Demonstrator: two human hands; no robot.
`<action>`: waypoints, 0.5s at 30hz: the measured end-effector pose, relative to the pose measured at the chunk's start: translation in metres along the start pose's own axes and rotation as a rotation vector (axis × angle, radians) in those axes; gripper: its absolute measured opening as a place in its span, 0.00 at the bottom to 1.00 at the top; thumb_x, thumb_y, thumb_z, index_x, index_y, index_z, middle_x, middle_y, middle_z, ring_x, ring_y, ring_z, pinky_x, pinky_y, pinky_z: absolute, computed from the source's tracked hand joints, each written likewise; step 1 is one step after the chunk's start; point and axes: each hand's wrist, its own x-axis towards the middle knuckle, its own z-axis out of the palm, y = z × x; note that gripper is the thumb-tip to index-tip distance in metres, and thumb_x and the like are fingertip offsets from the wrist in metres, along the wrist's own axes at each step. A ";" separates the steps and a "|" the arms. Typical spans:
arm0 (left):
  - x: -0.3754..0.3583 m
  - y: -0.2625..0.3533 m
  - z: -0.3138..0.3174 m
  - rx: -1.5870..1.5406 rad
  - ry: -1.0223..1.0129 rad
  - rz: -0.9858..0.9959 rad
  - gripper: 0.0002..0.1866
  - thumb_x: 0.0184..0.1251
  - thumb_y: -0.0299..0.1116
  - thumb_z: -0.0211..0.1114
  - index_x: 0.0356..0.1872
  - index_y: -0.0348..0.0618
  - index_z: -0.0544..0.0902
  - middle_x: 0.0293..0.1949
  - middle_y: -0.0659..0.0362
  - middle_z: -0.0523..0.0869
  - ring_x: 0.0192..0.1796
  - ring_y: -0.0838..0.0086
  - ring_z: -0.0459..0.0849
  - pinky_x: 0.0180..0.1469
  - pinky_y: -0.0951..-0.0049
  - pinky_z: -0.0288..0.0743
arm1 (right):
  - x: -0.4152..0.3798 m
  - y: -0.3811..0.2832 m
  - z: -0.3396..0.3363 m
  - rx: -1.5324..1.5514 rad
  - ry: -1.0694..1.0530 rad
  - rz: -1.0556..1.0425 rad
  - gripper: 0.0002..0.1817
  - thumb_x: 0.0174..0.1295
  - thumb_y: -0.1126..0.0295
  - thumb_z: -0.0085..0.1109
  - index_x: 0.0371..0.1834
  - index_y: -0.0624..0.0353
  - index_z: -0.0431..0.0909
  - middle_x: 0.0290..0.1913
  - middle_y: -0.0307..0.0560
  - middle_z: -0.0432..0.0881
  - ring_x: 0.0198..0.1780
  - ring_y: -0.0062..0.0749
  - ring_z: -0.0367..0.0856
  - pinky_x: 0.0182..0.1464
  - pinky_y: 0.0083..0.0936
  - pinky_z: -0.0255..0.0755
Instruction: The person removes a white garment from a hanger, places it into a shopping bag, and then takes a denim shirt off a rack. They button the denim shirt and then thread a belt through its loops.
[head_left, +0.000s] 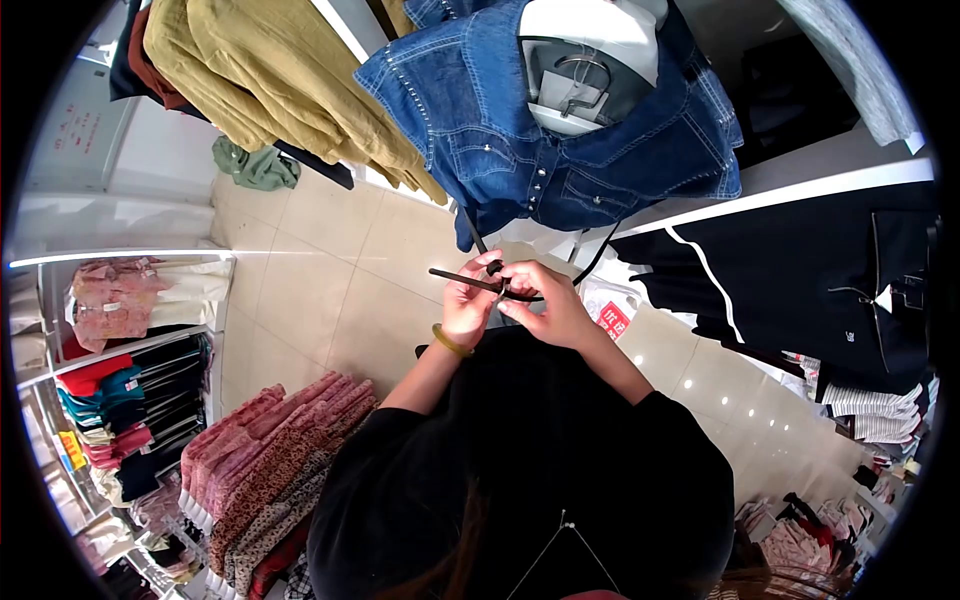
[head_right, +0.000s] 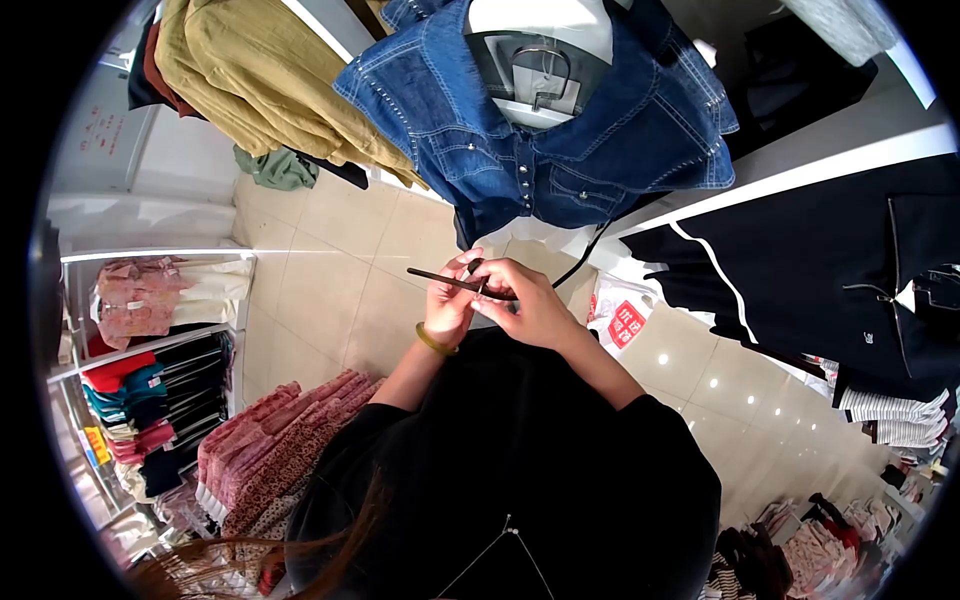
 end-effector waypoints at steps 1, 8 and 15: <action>0.000 -0.001 0.004 0.018 -0.007 0.025 0.23 0.60 0.15 0.56 0.59 0.37 0.69 0.50 0.57 0.76 0.49 0.74 0.78 0.51 0.75 0.74 | -0.001 0.001 0.000 -0.001 0.001 0.002 0.13 0.54 0.74 0.64 0.42 0.61 0.75 0.31 0.43 0.78 0.33 0.27 0.80 0.35 0.22 0.74; -0.003 -0.010 0.002 0.143 -0.084 0.018 0.28 0.54 0.11 0.54 0.59 0.34 0.68 0.54 0.55 0.75 0.53 0.70 0.78 0.55 0.72 0.72 | -0.003 0.017 0.009 -0.343 0.067 -0.133 0.04 0.52 0.73 0.63 0.31 0.58 0.81 0.38 0.46 0.74 0.35 0.36 0.78 0.37 0.27 0.72; -0.006 -0.015 0.003 -0.068 -0.086 -0.012 0.29 0.51 0.10 0.54 0.60 0.34 0.68 0.57 0.52 0.73 0.55 0.65 0.78 0.58 0.69 0.71 | -0.003 0.025 0.007 -0.282 -0.019 -0.187 0.02 0.51 0.76 0.61 0.28 0.60 0.78 0.37 0.45 0.76 0.42 0.38 0.76 0.44 0.29 0.71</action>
